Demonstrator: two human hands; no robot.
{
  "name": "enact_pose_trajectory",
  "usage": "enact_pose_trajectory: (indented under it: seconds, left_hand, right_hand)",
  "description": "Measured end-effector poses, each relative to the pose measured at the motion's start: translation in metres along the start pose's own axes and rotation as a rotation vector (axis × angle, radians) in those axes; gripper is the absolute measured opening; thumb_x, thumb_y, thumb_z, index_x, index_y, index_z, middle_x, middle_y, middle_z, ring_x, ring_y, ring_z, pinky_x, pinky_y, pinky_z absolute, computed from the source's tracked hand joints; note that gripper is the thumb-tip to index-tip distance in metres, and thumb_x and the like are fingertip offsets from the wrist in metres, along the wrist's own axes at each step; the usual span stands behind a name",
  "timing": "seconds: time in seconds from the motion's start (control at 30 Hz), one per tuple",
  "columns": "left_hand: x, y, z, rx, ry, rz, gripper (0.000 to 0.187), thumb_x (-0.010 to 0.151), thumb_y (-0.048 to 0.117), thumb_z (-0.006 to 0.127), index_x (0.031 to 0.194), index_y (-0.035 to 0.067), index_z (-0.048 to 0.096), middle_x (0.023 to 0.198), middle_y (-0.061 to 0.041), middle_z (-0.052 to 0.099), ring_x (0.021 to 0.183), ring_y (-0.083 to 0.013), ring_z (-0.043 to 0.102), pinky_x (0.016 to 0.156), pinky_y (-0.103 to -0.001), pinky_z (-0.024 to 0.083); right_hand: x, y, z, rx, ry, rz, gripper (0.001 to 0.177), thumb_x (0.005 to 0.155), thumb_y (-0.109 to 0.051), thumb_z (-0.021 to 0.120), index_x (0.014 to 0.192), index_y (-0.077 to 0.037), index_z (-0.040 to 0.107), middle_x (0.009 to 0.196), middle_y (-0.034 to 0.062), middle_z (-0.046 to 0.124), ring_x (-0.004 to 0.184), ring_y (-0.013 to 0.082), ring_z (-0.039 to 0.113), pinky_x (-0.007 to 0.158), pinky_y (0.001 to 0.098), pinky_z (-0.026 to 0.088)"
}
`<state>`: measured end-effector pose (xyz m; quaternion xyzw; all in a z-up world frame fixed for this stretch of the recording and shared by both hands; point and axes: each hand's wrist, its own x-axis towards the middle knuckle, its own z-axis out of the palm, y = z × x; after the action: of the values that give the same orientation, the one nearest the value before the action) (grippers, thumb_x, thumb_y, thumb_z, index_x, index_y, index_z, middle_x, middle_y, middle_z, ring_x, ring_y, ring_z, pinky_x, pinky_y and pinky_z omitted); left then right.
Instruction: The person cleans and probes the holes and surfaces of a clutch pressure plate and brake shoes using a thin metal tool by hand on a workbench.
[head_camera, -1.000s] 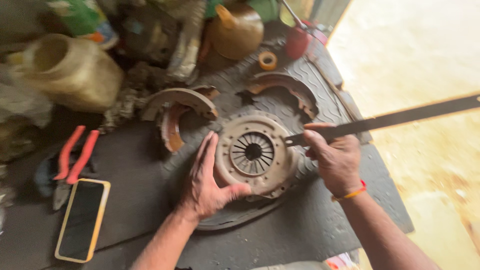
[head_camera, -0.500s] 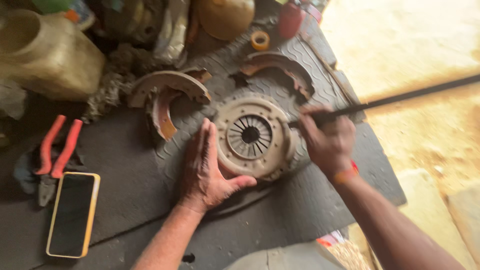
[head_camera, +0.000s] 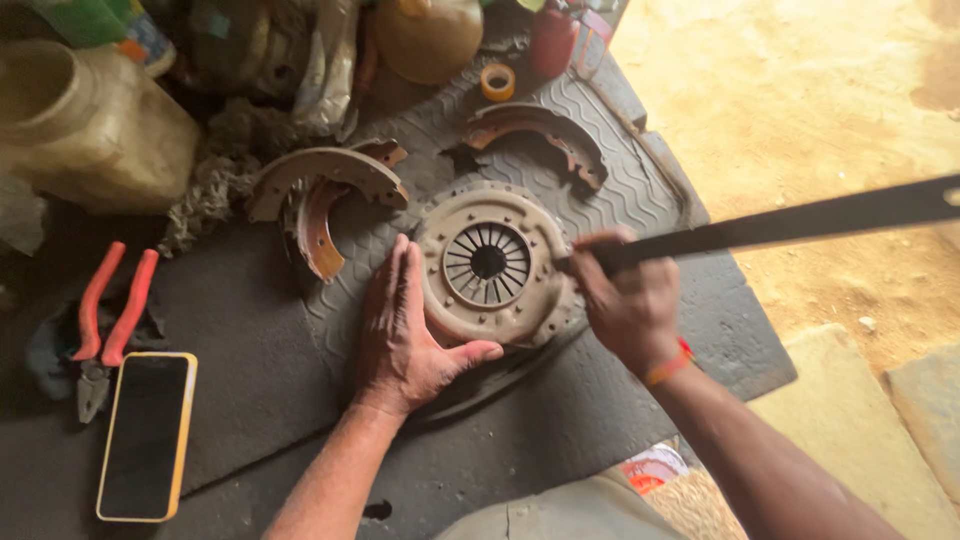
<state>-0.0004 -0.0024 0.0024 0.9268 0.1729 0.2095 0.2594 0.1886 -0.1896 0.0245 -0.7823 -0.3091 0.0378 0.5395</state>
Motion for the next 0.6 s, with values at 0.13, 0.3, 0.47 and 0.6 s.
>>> enact_pose_trajectory:
  seconds: [0.13, 0.3, 0.47, 0.6]
  left_hand:
    - [0.001, -0.005, 0.004, -0.06, 0.004, -0.005, 0.137, 0.064, 0.071, 0.084, 0.159, -0.007, 0.023, 0.165, -0.033, 0.028, 0.153, -0.0465, 0.031, 0.126, -0.049, 0.028]
    - [0.0, -0.001, 0.0, 0.005, 0.001, 0.008, 0.141, 0.057, 0.072, 0.085, 0.157, -0.006, 0.024, 0.161, -0.033, 0.029, 0.149, -0.0461, 0.031, 0.123, -0.051, 0.027]
    - [-0.001, -0.002, 0.0, -0.023, 0.01, 0.01, 0.138, 0.061, 0.072, 0.085, 0.158, -0.005, 0.022, 0.163, -0.033, 0.029, 0.152, -0.0454, 0.032, 0.124, -0.051, 0.029]
    - [0.0, 0.001, -0.003, -0.027, 0.015, 0.021, 0.139, 0.058, 0.07, 0.086, 0.158, -0.003, 0.022, 0.162, -0.034, 0.029, 0.151, -0.0468, 0.032, 0.123, -0.051, 0.03]
  right_hand:
    - [0.019, 0.011, -0.001, -0.996, 0.242, -0.712, 0.017, 0.09, -0.014, 0.068, 0.103, -0.018, 0.079, 0.072, 0.0067, 0.064, 0.066, 0.0259, 0.063, 0.061, 0.0413, 0.046]
    - [-0.004, -0.003, -0.003, -0.468, 0.066, -0.398, 0.003, 0.098, -0.014, 0.072, 0.101, -0.013, 0.07, 0.083, 0.0045, 0.071, 0.076, 0.0215, 0.067, 0.07, 0.0416, 0.046]
    - [-0.011, -0.015, -0.013, 0.182, 0.118, 0.22, 0.009, 0.098, -0.014, 0.07, 0.101, -0.005, 0.07, 0.077, 0.0044, 0.072, 0.061, 0.0117, 0.067, 0.053, 0.0246, 0.055]
    - [-0.004, -0.009, -0.012, 0.243, 0.139, 0.34, 0.01, 0.098, -0.01, 0.067, 0.1, 0.0, 0.07, 0.073, 0.0047, 0.07, 0.06, 0.0102, 0.064, 0.051, 0.0225, 0.052]
